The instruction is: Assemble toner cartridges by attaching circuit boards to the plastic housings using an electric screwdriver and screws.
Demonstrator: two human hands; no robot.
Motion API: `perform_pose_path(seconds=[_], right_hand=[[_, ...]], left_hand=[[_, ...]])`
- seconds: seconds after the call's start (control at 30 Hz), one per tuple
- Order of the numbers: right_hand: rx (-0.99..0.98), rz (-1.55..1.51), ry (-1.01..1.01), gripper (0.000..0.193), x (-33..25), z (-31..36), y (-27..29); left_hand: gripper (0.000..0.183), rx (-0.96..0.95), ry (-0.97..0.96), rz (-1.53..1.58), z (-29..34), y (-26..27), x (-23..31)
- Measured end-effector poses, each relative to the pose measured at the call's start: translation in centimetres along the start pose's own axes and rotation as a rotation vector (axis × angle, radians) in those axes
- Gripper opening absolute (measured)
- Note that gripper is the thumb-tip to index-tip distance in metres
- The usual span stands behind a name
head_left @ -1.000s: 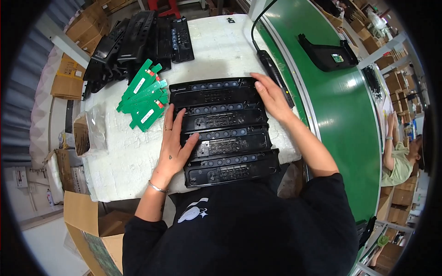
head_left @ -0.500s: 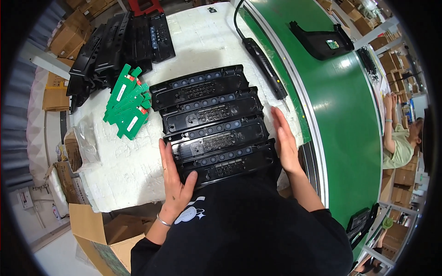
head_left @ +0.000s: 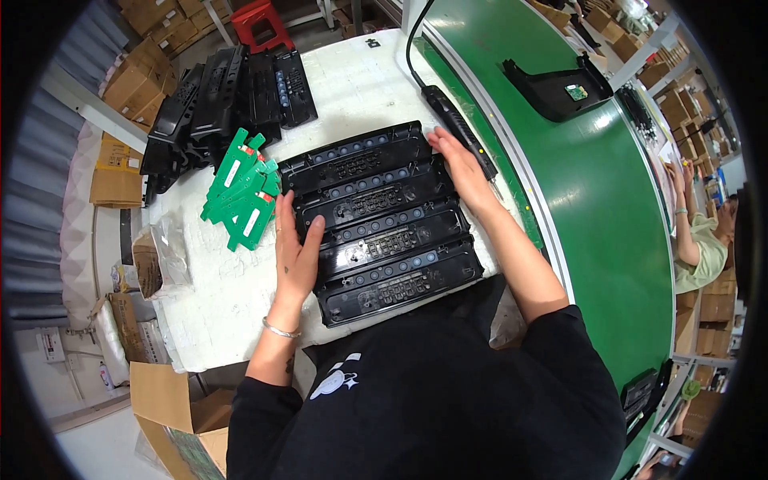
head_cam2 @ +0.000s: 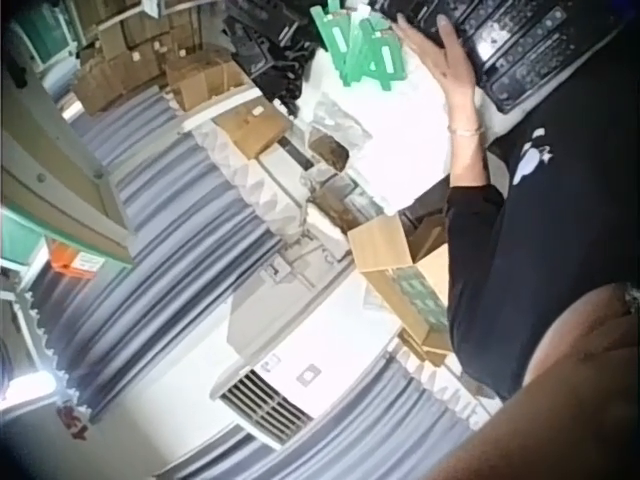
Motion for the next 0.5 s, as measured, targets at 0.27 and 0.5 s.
perform_pose_path(seconds=[0.27, 0.5], right_hand=[[0.03, -0.156, 0.07, 0.05, -0.3, 1.9, 1.3], [0.241, -0.141, 0.08, 0.041, 0.3, 9.7, 4.0]], left_hand=[[0.057, -0.021, -0.019, 0.144, 0.5, -0.3, 0.0], [0.06, -0.014, 0.117, 0.32, 0.0, 0.6, -0.5]])
Point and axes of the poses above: each hand's wrist, its own z-axis away from the middle knuckle, its own y-axis out of the back of the hand, x = y × z, the point moved 4 cm from there along -z, towards the middle knuckle, and after that the axes turned 12 degrees about x, right-handed, at the moved point
